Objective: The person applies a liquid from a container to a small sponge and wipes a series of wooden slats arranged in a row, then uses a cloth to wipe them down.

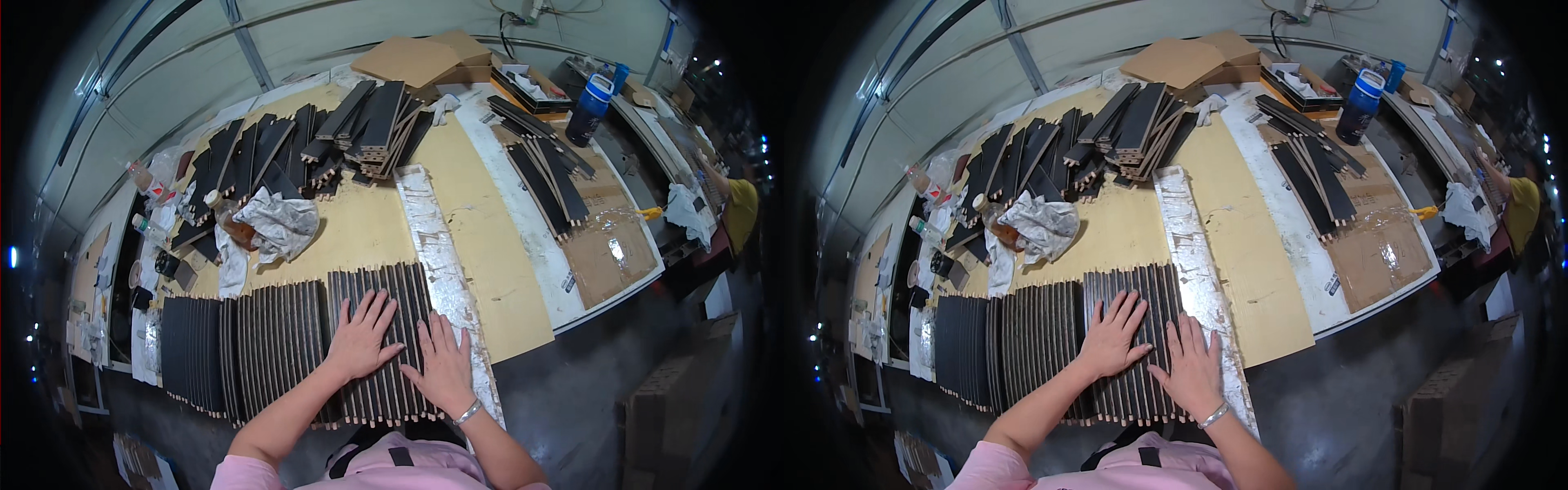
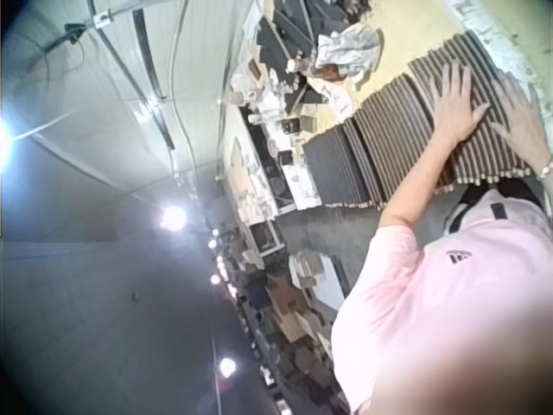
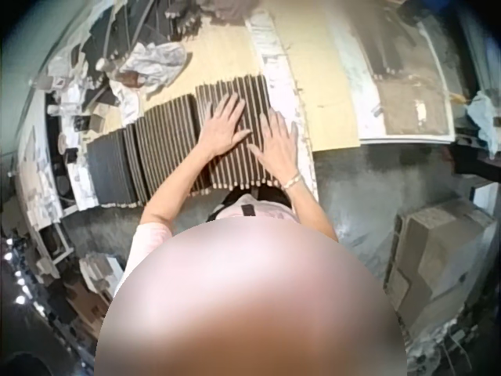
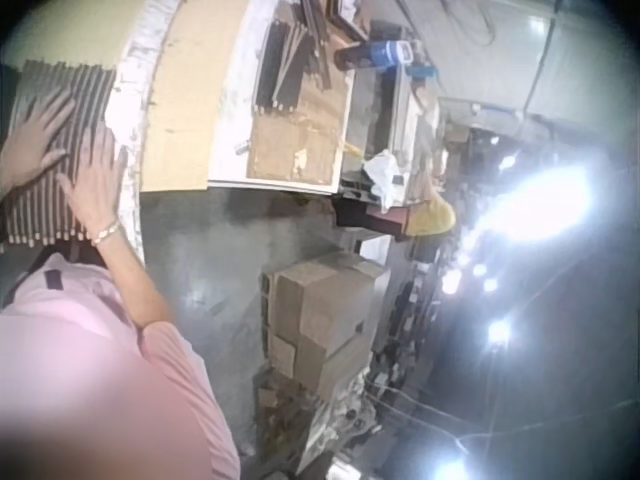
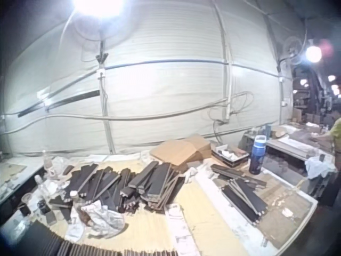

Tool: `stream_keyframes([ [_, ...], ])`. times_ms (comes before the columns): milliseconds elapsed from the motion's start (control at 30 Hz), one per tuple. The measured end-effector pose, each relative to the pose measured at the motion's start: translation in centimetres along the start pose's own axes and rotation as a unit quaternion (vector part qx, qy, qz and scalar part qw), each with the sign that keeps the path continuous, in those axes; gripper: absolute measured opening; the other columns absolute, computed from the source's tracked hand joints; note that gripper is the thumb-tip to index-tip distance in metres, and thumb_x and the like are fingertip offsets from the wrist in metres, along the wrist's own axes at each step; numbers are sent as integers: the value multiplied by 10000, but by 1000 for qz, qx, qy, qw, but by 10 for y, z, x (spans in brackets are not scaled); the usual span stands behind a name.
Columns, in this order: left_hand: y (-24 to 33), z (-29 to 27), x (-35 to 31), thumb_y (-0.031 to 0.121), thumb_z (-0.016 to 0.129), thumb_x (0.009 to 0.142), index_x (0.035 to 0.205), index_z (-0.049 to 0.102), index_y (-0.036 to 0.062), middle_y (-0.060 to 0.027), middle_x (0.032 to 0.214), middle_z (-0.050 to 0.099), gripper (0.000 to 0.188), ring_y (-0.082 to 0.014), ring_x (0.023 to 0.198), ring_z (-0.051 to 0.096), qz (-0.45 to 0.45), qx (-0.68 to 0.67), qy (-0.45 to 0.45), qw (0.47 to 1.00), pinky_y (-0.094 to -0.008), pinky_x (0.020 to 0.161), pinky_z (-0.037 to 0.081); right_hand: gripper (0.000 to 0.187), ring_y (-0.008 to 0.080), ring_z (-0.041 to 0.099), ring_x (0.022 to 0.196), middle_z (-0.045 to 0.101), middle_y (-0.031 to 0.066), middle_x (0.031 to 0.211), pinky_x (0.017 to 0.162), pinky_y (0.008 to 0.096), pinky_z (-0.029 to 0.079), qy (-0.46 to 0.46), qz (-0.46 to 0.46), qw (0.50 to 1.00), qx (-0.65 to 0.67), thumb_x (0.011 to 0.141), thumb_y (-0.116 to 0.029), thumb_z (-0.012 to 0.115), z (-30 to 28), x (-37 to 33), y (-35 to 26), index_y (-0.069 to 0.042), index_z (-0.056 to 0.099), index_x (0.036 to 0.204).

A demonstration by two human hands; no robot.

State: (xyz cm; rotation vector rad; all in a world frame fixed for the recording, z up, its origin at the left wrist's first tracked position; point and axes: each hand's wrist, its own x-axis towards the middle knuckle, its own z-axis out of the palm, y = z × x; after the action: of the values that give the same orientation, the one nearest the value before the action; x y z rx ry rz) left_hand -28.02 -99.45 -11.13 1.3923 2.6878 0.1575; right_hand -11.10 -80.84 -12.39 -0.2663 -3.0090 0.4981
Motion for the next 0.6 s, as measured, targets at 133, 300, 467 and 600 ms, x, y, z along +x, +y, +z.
stream_keyframes([
  [133, 21, 6, 19, 716, 708, 1095, 1890, 387, 62, -200, 1970, 352, 1078, -420, 1841, 282, 19, -31, 6, 999, -778, 1438, 207, 1047, 401, 328, 1816, 409, 235, 1931, 1426, 741, 247, -19, 1, 1000, 15, 1063, -682, 783, 1, -4, 8, -35, 492, 1834],
  [300, 39, 4, 35, 766, 641, 1115, 1891, 396, 74, -162, 1980, 348, 1069, -403, 1841, 287, 41, -11, 0, 999, -783, 1434, 208, 1030, 374, 349, 1824, 383, 196, 1968, 1429, 760, 216, 2, 5, 999, 43, 1079, -673, 765, 5, 5, 24, -108, 444, 1878],
  [467, 0, -5, 24, 556, 772, 1107, 1879, 423, 134, -173, 1959, 380, 946, -403, 1825, 331, 74, -165, 12, 983, -780, 1430, 236, 1062, 485, 345, 1794, 381, 319, 1915, 1425, 771, 205, 29, 17, 999, 38, 1053, -591, 837, -5, -4, 16, -100, 409, 1892],
  [600, -104, -43, 6, 328, 878, 1027, 1711, 626, 49, -239, 1778, 617, 781, -463, 1647, 562, 66, -189, 164, 966, -593, 1367, 433, 906, 555, 471, 1634, 467, 364, 1801, 1349, 728, 342, 174, 75, 977, 99, 1033, -385, 878, -18, -67, -33, -31, 513, 1784],
])
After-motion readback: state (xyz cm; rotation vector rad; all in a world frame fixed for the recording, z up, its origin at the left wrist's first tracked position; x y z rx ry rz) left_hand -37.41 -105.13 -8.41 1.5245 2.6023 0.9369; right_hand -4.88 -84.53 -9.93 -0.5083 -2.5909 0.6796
